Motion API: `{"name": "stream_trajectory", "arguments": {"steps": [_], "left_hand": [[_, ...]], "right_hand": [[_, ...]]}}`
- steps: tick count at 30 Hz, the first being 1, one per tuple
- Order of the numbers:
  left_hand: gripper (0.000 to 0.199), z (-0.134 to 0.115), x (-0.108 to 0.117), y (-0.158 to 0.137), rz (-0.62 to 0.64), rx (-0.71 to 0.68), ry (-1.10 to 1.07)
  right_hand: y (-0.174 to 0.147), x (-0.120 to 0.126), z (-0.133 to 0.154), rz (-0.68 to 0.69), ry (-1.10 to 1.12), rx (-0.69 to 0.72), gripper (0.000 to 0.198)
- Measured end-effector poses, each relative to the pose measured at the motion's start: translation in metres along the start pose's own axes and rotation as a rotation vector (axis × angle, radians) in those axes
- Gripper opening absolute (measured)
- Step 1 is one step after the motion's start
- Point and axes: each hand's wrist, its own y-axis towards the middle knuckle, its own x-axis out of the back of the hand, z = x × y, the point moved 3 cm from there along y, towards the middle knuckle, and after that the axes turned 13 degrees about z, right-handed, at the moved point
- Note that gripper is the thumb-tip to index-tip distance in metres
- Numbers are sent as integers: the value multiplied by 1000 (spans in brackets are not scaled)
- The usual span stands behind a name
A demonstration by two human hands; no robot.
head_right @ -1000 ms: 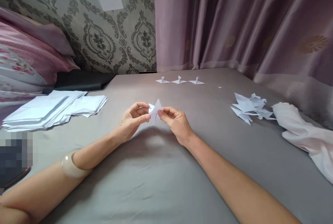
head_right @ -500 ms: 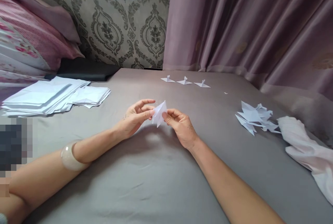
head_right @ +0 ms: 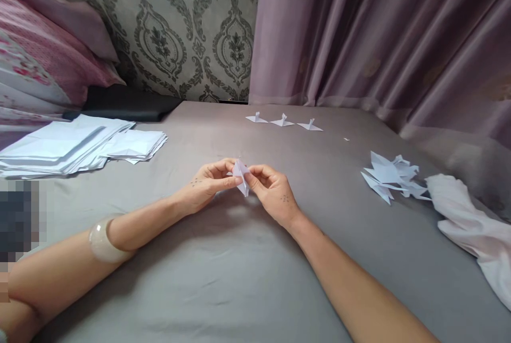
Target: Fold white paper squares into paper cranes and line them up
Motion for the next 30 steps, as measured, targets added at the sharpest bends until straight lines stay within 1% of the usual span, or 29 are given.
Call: {"name": "stream_trajectory", "arguments": {"steps": [3, 5, 9, 11, 12, 17, 21, 24, 27, 30], "left_hand": [[16, 1, -1, 0, 16, 8, -23], [18, 3, 1, 0, -14, 23, -13], [21, 5, 5, -1, -126, 31, 27], [22, 6, 6, -1, -153, 26, 45], [23, 6, 6, 0, -157, 23, 53], [25, 6, 5, 0, -154, 2, 58], [31, 7, 6, 1, -155, -17, -17], [34, 9, 6, 1, -124, 44, -40], [30, 10, 4, 1, -70, 109, -27], [26, 9, 3, 0, -78, 168, -6]], "right_hand": [[-1, -2, 2, -32, -48, 16, 23], [-2, -3, 4, -38, -89, 26, 20], [-5, -5, 9, 42, -99, 30, 20], [-5, -6, 10, 73, -68, 20, 23], [-5, -7, 10, 67, -58, 16, 24], [-3, -8, 6, -35, -34, -32, 23], [-2, -7, 4, -40, 14, -72, 25], [-2, -6, 2, -36, 46, -104, 27], [-2, -3, -1, -49, 67, -128, 28], [-1, 0, -5, -82, 94, -162, 29]]}}
